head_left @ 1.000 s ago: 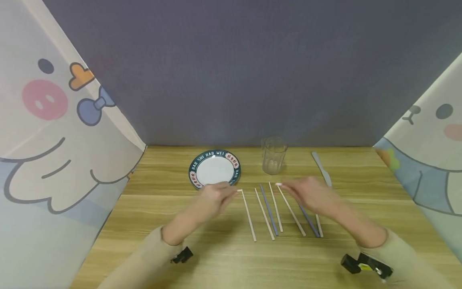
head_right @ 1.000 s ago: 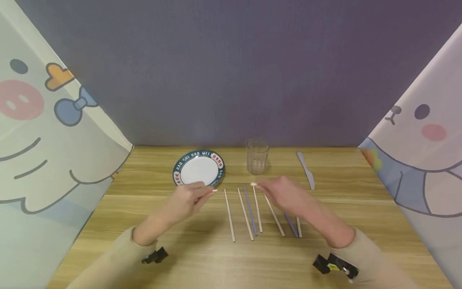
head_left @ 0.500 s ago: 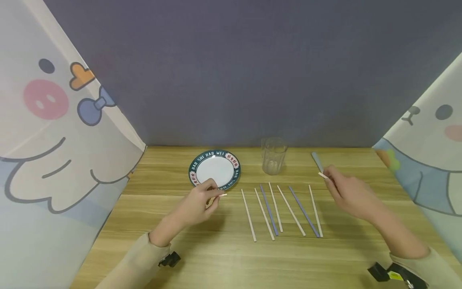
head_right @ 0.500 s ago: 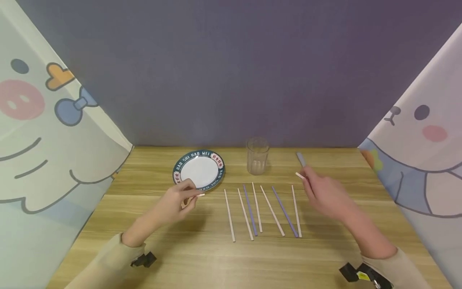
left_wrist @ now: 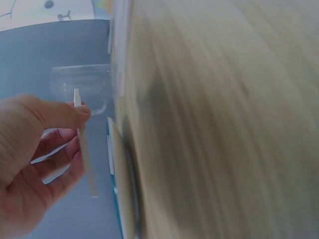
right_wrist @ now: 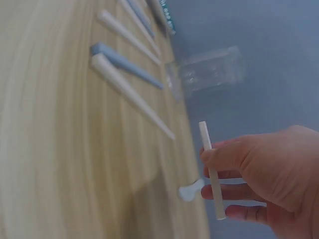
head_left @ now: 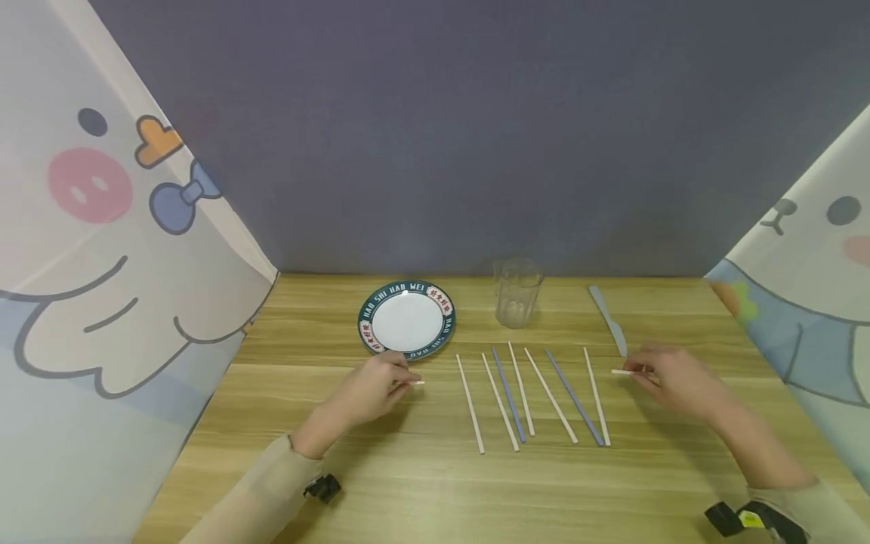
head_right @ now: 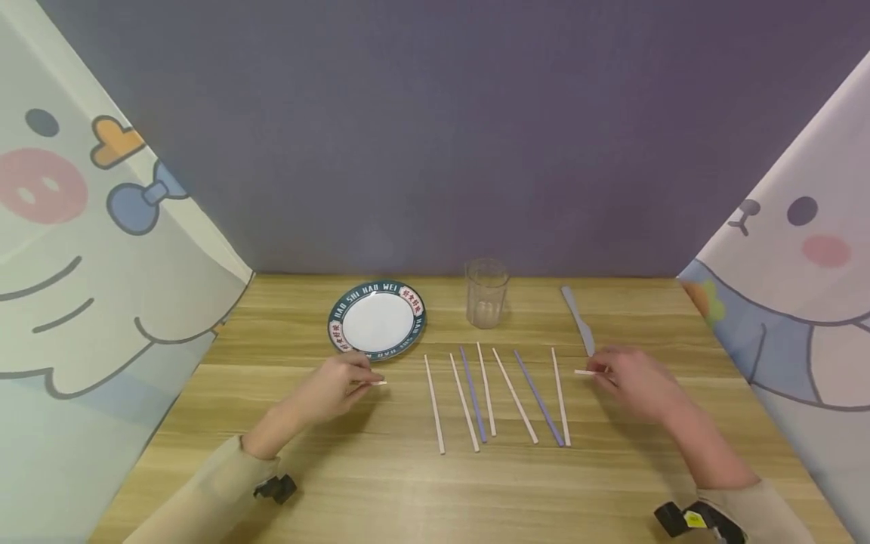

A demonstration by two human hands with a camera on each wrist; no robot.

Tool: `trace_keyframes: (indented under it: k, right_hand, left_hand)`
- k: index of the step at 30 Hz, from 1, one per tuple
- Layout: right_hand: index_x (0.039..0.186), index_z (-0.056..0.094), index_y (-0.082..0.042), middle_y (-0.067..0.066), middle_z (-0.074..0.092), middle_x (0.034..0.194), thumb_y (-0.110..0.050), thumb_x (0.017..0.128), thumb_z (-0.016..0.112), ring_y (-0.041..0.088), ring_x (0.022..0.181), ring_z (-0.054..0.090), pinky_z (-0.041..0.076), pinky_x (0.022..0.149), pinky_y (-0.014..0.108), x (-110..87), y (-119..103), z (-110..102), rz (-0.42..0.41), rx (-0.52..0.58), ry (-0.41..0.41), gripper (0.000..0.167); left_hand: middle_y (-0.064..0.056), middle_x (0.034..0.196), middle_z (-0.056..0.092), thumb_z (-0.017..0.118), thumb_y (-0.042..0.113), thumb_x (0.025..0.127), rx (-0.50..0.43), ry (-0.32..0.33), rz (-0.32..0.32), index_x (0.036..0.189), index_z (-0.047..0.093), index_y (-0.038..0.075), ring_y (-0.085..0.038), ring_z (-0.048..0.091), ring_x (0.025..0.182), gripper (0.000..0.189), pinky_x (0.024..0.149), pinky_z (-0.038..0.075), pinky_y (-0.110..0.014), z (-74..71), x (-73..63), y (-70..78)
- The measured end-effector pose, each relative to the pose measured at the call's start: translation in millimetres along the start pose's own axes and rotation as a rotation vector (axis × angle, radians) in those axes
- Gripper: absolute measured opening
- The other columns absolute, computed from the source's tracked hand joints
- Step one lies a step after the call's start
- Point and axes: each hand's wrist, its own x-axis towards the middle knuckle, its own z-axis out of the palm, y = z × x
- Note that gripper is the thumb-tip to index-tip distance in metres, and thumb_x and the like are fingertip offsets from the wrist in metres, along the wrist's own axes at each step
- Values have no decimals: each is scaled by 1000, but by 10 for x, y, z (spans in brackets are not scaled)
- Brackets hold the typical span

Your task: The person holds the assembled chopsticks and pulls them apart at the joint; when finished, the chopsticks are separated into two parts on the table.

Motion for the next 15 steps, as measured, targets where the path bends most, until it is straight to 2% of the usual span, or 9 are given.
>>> trace_keyframes:
  k: [4,8,15]
  right_hand:
    - [89,78,-17,-9,73,83,-3,81,87,10,73,68,60,64,33,-54,104,42,56,21,-70,18]
    - [85,76,-21,-11,72,79,-3,81,86,8,71,67,59,64,34,-100,178,81,97,26,-120,20]
    - [84,77,-20,-13,68,79,-3,80,87,2,69,63,56,61,28,-191,242,180,100,47,-114,20]
  left_hand:
    - [-4,88,76,85,3,86,-16,-15,-40,98,85,6,-15,71,81,12,73,61,-19,52,28,-104]
    - [-5,86,79,86,0,84,-38,-23,-67,95,84,6,-14,73,78,12,71,61,-18,97,10,-212]
    - [-5,87,80,86,1,85,-42,-37,-94,93,84,7,-14,74,78,11,73,62,-19,149,-64,-289]
